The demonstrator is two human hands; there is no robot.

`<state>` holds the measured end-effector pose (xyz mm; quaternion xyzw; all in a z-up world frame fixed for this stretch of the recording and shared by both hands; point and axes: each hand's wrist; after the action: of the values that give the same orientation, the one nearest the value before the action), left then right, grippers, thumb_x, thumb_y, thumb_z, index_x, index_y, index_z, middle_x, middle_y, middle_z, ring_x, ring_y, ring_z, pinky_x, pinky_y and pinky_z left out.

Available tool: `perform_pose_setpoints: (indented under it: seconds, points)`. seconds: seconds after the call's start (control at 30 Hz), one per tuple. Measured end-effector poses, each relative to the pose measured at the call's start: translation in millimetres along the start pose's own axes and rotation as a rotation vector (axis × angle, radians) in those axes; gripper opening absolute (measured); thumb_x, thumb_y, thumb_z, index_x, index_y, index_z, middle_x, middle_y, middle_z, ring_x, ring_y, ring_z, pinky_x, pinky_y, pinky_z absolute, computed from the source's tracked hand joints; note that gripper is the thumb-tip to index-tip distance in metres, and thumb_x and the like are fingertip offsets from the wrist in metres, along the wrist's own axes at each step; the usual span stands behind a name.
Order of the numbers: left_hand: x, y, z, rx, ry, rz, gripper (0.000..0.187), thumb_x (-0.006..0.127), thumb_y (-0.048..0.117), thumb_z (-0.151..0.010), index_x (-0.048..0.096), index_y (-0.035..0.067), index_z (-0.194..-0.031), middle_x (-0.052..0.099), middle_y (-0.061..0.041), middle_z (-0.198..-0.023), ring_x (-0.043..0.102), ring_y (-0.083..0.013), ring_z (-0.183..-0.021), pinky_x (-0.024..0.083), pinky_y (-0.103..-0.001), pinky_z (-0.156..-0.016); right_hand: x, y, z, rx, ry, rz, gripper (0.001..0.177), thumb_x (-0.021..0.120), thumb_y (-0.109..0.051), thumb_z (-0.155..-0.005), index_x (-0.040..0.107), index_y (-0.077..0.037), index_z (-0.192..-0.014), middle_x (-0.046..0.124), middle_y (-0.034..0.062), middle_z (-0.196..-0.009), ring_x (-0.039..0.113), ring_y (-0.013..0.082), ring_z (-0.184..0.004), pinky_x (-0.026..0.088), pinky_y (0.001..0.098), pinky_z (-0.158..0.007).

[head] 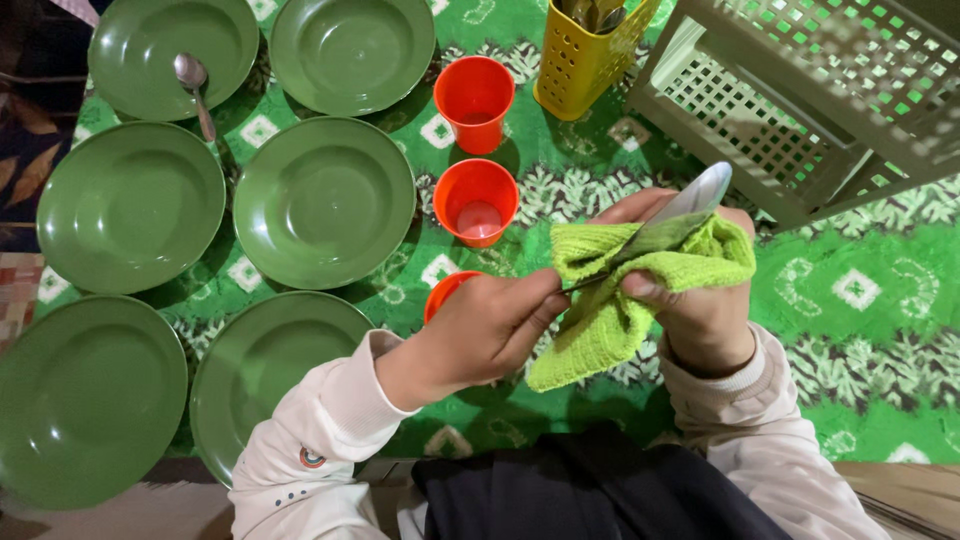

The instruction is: The person dries an orange plastic cup and several metal spoons using a green cloth. The dried items are placed on a table with green plates and orange cups.

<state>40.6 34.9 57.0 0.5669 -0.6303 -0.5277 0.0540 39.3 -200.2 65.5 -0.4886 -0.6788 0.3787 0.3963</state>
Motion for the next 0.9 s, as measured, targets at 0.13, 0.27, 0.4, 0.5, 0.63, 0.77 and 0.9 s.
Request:
perform_pose_setpoints:
  seconds: [0.13,0.27,0.4,0.5,0.63,0.77,0.9]
  points:
    - [-5.6,-4.9,2.8,-0.021,-0.020,-0.064,0.016,0.059,0.016,-0.107,0.050,0.007,-0.096,0.054,-0.013,-0.064,0.057,-0.0360,-0.058,0.038,-0.046,-0.052,-1.6,0.0,-5.1,-0.003,0.062,-0.084,0.038,0.087,-0.024,-0.086,0.065,0.006,-0.093,0.070,0.0245,-0.103,0.074,0.0292,-0.091,0.063,0.0384,-0.082]
    - [-3.2,-7.0,8.9,-0.040,-0.026,-0.059,0.019,0.061,0.018,-0.106,0.051,0.008,-0.093,0.051,-0.014,-0.062,0.053,-0.0356,-0.054,0.036,-0.046,-0.051,-6.8,6.4,-11.4,-0.006,0.073,-0.187,0.040,0.081,-0.030,-0.093,0.065,0.006,-0.097,0.070,0.0251,-0.100,0.071,0.0271,-0.083,0.060,0.0359,-0.077]
    - [-2.1,-5.2,10.4,-0.086,-0.048,-0.041,0.017,0.059,0.017,-0.105,0.051,0.006,-0.094,0.054,-0.013,-0.063,0.055,-0.0363,-0.055,0.037,-0.046,-0.050,-0.9,19.9,-8.7,0.035,0.074,-0.372,0.040,0.078,-0.033,-0.098,0.064,0.005,-0.098,0.069,0.0246,-0.096,0.069,0.0267,-0.080,0.059,0.0358,-0.071]
    - [-1.1,-6.8,9.3,-0.058,-0.050,0.017,0.008,0.058,0.011,-0.104,0.054,0.006,-0.101,0.058,-0.014,-0.070,0.059,-0.0373,-0.062,0.041,-0.045,-0.054,6.7,22.5,-2.9,0.056,0.013,-0.287,0.038,0.080,-0.031,-0.094,0.064,0.003,-0.101,0.070,0.0233,-0.098,0.069,0.0257,-0.083,0.058,0.0347,-0.073]
    - [1.8,-10.4,7.5,0.042,0.001,0.021,0.016,0.057,0.005,-0.095,0.059,0.009,-0.111,0.063,-0.014,-0.080,0.065,-0.0369,-0.070,0.047,-0.044,-0.060,19.4,15.1,5.1,0.047,-0.064,-0.113,0.038,0.085,-0.026,-0.088,0.064,0.002,-0.102,0.069,0.0218,-0.106,0.070,0.0279,-0.093,0.061,0.0382,-0.082]
    - [4.0,-8.6,5.3,0.030,-0.021,0.098,0.012,0.057,0.007,-0.098,0.059,0.009,-0.110,0.064,-0.013,-0.079,0.066,-0.0344,-0.068,0.048,-0.043,-0.058,7.5,8.7,1.3,-0.088,-0.055,0.012,0.032,0.085,-0.022,-0.086,0.067,0.003,-0.095,0.071,0.0220,-0.099,0.071,0.0291,-0.091,0.061,0.0387,-0.082]
    - [7.6,-6.2,6.7,-0.022,-0.081,0.008,0.015,0.063,0.016,-0.104,0.052,0.007,-0.098,0.059,-0.013,-0.070,0.061,-0.0358,-0.063,0.041,-0.045,-0.053,-12.8,5.5,0.6,-0.124,0.062,-0.241,0.035,0.087,-0.025,-0.091,0.066,0.002,-0.095,0.069,0.0207,-0.097,0.070,0.0301,-0.090,0.060,0.0412,-0.084]
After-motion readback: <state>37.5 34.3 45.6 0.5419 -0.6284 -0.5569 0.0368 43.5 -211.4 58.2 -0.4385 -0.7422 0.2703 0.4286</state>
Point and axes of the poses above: each hand's wrist, its own z-axis away from the middle knuckle, its own x-axis out of the palm, y = z × x
